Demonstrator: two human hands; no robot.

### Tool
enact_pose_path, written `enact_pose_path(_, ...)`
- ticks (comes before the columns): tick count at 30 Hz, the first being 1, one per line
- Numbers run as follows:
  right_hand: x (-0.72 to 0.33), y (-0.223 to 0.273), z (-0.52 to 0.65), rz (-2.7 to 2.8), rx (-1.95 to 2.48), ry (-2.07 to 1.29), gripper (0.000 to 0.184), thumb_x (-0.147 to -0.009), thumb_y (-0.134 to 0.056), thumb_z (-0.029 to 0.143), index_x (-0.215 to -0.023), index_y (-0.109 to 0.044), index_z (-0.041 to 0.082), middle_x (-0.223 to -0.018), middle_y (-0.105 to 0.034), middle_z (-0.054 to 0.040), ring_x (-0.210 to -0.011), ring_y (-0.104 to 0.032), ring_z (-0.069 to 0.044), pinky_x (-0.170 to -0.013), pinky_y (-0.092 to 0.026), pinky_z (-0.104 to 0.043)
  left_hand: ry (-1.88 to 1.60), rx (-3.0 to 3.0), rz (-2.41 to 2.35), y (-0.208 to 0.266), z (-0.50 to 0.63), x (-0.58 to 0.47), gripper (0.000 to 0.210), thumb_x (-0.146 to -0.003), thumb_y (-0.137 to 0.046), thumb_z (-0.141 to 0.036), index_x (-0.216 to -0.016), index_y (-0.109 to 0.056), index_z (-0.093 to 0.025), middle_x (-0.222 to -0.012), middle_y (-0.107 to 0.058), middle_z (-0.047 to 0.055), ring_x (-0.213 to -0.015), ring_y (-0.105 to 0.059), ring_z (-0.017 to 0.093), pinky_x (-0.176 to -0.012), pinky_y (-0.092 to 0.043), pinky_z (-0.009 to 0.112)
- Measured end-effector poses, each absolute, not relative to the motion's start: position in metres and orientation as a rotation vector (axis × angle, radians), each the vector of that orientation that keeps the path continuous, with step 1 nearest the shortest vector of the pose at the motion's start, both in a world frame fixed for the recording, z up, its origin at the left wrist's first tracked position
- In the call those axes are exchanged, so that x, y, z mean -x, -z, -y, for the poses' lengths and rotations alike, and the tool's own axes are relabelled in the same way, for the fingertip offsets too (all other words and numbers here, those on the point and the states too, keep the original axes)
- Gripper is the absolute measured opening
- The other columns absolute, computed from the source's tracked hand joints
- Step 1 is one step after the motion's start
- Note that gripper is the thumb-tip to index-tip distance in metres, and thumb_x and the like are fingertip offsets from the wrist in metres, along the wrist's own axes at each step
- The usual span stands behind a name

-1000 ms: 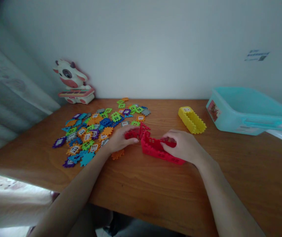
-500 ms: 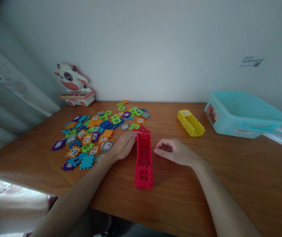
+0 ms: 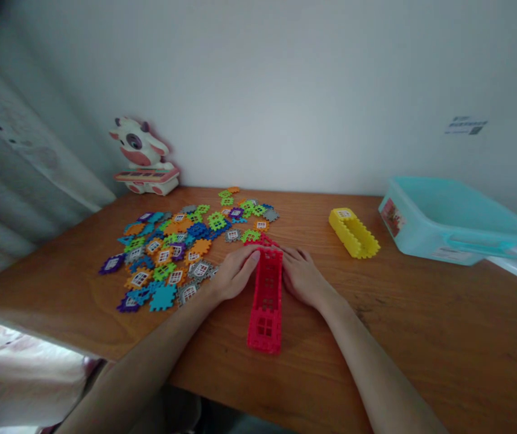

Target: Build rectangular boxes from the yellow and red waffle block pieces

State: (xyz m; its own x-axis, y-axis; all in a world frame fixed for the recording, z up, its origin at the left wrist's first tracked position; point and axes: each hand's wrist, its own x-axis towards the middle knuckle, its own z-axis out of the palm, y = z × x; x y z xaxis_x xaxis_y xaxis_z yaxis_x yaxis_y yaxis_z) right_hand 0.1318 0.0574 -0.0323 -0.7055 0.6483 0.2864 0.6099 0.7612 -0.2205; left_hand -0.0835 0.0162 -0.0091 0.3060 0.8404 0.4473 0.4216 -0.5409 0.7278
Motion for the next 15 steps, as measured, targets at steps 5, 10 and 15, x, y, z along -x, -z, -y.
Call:
enact_pose_path(5, -0.1353, 0.0282, -0.0532, 2.526, 1.135, -0.027, 0.047, -0.098, -0.045, 0.019, -0.144, -0.055, 0.018, -0.135, -0.065, -0.0186, -0.125, -0.059, -0.032, -0.107, -0.042, -0.055, -1.195, -2.086, -1.219, 0.0089, -0.0147, 0.0825, 0.033, -0.102, -0.045, -0.042, -0.111, -0.067, -0.018, -0.105, -0.074, 0.008, -0.093, -0.069, 0.02, -0.089, -0.054, 0.031)
enact_pose_path(10, -0.1355, 0.0304, -0.0552, 2.682, 1.009, -0.109, 0.054, -0.099, -0.041, 0.021, -0.153, -0.044, 0.024, -0.158, -0.046, -0.0139, -0.147, -0.04, -0.031, -0.117, -0.03, -0.063, -1.324, -1.999, -1.283, 0.0063, -0.0135, 0.0773, 0.027, -0.098, -0.055, -0.039, -0.102, -0.071, -0.018, -0.093, -0.076, 0.006, -0.079, -0.069, 0.017, -0.073, -0.055, 0.025)
enact_pose_path(15, -0.1345, 0.0261, -0.0515, 2.597, 1.124, -0.071, 0.046, -0.104, -0.04, 0.032, -0.147, -0.051, 0.024, -0.144, -0.06, -0.0154, -0.133, -0.056, -0.03, -0.117, -0.027, -0.065, -1.384, -1.961, -1.305, 0.006, -0.0143, 0.0769, 0.028, -0.097, -0.058, -0.04, -0.097, -0.074, -0.017, -0.093, -0.078, 0.006, -0.083, -0.071, 0.019, -0.077, -0.056, 0.027)
